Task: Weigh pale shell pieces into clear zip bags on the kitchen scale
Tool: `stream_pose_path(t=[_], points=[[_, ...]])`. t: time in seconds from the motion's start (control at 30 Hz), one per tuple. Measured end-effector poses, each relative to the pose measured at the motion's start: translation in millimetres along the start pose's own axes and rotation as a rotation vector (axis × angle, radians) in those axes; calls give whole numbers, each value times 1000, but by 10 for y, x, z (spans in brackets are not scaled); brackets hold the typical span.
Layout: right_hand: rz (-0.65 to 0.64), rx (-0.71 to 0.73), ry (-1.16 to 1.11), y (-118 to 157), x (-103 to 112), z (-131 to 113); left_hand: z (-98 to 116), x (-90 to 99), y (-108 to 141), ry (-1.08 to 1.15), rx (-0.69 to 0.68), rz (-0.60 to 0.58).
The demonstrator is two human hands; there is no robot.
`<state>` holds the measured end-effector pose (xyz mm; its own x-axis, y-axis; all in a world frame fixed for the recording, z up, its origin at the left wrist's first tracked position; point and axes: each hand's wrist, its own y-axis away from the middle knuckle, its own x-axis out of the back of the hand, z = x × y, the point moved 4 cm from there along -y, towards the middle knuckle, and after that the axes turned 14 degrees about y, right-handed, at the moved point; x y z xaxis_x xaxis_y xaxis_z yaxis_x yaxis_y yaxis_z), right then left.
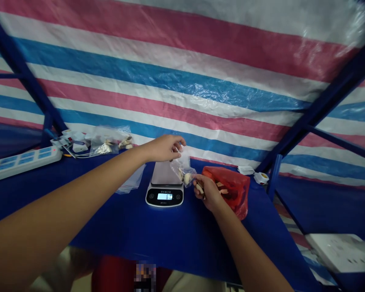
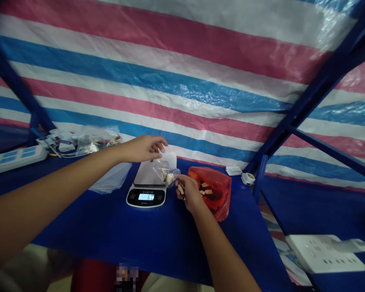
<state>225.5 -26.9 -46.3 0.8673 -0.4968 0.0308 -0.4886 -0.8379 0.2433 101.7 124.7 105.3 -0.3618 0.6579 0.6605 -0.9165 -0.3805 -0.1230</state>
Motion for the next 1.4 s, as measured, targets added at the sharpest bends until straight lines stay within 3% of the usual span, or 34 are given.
stream_pose_path(t=[0.2,0.43,0.63,0.73,0.8,0.9,0.97,1.03,1.1,1.2,1.3,1.4], points=[[-48,-13,181,-50,30,64,-119,10,-22,102,86,56],[-139,-48,375,-6,55,30,-121,112,-64,40,6,103],[-94,-2,450,-10,81,38,-805,119,37,169,247,197],[-41,12,434,-26,122,24,-957,95,166,89,266,199],[22,16,397,-41,154,1,-873,21,197,-20,166,127],[124,18,310,-72,201,-24,-658,-243,135,-126,16,-128],[176,20,255,-92,230,-27,-569,-446,43,-177,-16,-273],[227,36,213,-97,262,-33,-548,-607,-56,-207,-16,-345],[273,78,183,-74,285,-65,-556,-696,-125,-178,-31,-338],[322,235,120,18,277,-220,-523,-700,-122,-48,-112,-226],[346,429,109,150,202,-520,-388,-637,-8,99,-166,-99],[373,567,242,263,59,-919,-200,-576,113,251,-199,40]])
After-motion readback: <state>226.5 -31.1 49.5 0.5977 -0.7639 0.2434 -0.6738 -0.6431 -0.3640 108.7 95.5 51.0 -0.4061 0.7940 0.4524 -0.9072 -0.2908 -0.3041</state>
